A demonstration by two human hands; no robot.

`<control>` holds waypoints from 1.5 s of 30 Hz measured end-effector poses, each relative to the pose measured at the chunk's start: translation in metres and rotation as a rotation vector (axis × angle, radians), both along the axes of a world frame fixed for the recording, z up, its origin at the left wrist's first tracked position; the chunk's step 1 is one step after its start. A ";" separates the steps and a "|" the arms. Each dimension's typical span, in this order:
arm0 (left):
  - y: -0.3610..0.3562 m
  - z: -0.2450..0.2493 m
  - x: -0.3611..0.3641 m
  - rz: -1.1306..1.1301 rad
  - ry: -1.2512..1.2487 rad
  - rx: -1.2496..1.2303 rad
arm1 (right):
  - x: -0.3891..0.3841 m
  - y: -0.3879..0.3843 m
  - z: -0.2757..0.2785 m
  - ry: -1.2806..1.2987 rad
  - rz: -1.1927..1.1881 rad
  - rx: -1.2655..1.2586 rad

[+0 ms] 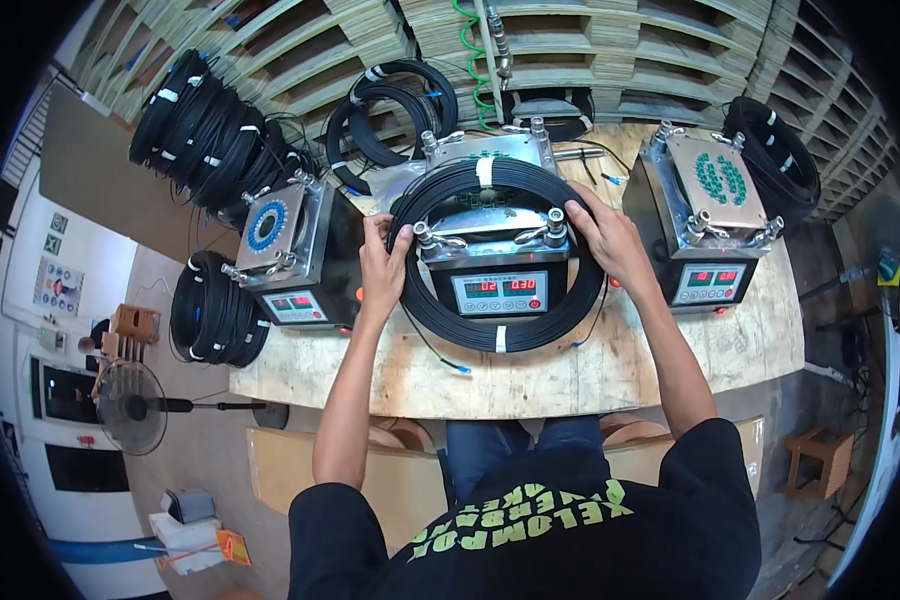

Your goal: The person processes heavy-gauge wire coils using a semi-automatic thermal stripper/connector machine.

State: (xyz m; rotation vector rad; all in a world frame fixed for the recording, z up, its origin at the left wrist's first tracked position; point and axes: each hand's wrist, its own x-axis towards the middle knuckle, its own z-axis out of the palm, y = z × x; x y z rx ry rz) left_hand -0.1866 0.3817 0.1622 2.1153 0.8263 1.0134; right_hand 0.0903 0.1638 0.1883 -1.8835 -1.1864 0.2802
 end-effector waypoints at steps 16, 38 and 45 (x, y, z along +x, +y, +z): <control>0.003 -0.016 -0.014 -0.123 -0.168 -0.077 | 0.008 0.004 -0.020 0.101 0.009 0.073; 0.007 -0.019 -0.046 -0.105 -0.132 0.005 | 0.021 -0.030 -0.008 0.428 0.081 0.016; -0.034 -0.029 -0.057 -0.030 -0.124 -0.111 | -0.001 -0.057 -0.006 0.380 0.009 -0.048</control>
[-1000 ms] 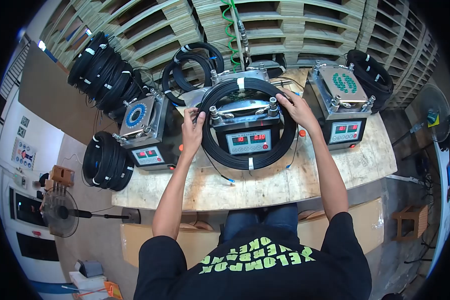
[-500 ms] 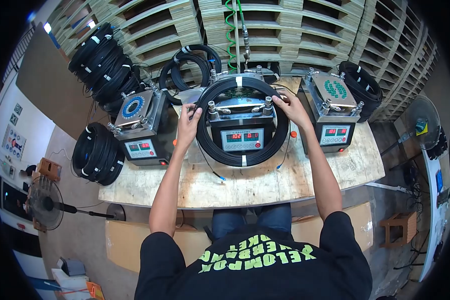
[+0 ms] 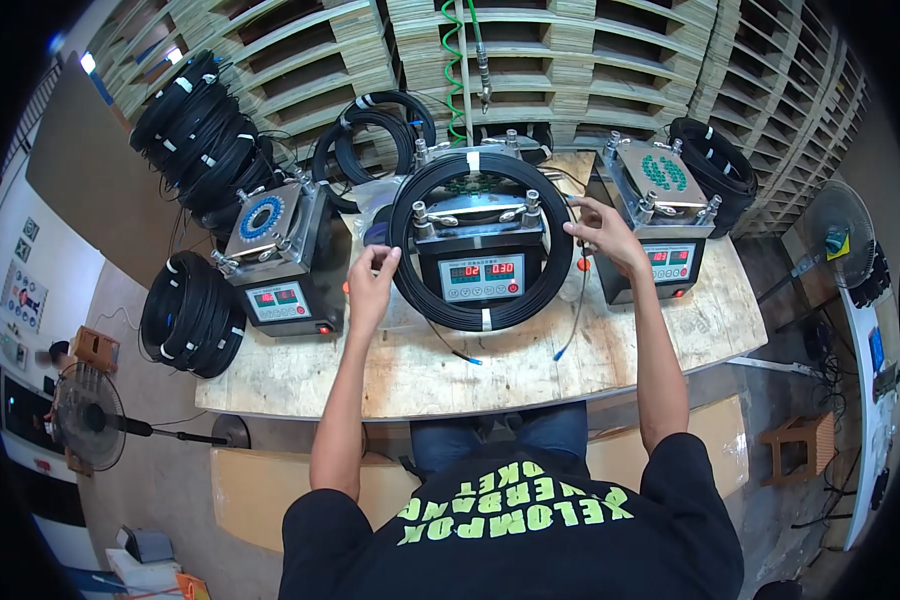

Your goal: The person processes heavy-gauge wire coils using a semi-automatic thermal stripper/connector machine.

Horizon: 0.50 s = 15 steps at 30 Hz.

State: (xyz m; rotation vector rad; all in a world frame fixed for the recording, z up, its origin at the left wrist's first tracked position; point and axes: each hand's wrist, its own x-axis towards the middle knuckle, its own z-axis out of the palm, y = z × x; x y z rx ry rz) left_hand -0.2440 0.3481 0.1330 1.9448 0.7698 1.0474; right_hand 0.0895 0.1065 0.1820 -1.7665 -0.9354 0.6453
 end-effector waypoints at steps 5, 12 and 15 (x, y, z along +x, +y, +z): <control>-0.034 0.014 0.001 -0.169 -0.085 -0.375 | -0.012 -0.015 0.008 0.160 -0.001 -0.013; -0.075 0.048 0.023 -0.448 -0.079 -0.632 | -0.092 -0.002 0.023 0.514 0.336 0.157; -0.093 0.060 0.030 -0.527 -0.059 -0.818 | -0.122 0.011 0.007 0.447 0.295 0.083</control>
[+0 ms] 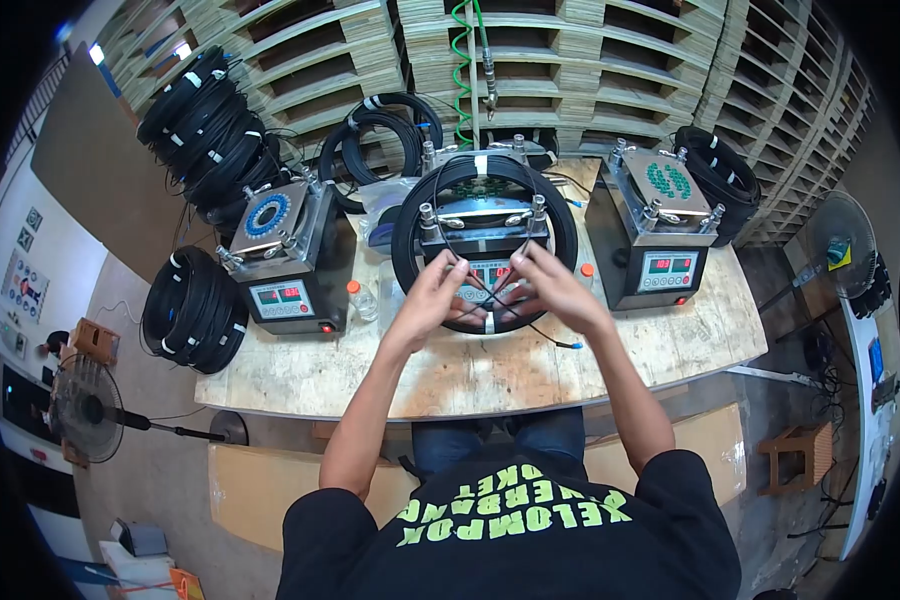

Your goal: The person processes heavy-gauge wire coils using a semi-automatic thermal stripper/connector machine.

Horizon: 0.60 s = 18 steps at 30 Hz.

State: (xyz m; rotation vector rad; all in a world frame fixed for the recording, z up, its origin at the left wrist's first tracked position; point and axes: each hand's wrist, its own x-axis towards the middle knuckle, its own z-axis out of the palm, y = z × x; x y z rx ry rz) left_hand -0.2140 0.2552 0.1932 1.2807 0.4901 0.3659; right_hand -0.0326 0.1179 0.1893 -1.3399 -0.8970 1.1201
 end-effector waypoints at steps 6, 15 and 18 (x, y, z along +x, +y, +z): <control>0.008 -0.005 -0.012 -0.264 0.069 0.272 | 0.010 -0.001 -0.001 -0.336 0.069 0.065; 0.087 0.036 -0.049 -0.088 0.091 1.533 | 0.087 -0.032 0.038 -1.491 -0.242 0.176; 0.091 0.068 -0.051 0.186 0.499 1.858 | 0.096 -0.030 0.062 -1.855 -0.459 0.123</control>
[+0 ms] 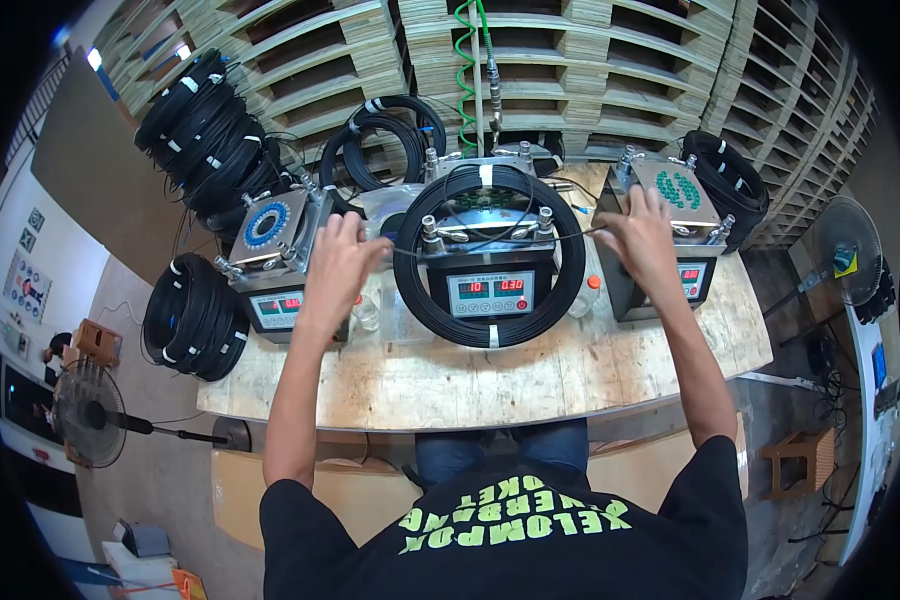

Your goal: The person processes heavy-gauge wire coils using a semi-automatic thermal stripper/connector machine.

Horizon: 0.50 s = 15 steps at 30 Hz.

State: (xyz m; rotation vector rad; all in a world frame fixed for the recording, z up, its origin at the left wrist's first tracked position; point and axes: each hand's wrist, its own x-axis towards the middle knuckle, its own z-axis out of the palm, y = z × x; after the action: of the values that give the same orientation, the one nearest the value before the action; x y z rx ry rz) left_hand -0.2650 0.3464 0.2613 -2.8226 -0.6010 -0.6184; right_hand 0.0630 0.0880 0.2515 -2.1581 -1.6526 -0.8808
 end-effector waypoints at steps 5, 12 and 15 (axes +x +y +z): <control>0.075 -0.021 0.023 -0.078 -0.203 -0.676 | 0.047 0.034 0.001 0.831 0.031 -0.008; 0.104 -0.010 0.098 -0.147 -0.502 -1.365 | 0.086 0.108 -0.011 1.797 0.441 0.493; 0.110 -0.006 0.134 -0.142 -0.618 -1.547 | 0.079 0.140 0.004 1.844 0.295 0.532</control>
State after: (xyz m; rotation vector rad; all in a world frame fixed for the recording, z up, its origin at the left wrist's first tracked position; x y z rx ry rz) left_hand -0.1310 0.4567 0.2554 -4.0116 -1.4916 -1.6289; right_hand 0.1418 0.2278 0.2555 -1.2251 -0.5205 0.6634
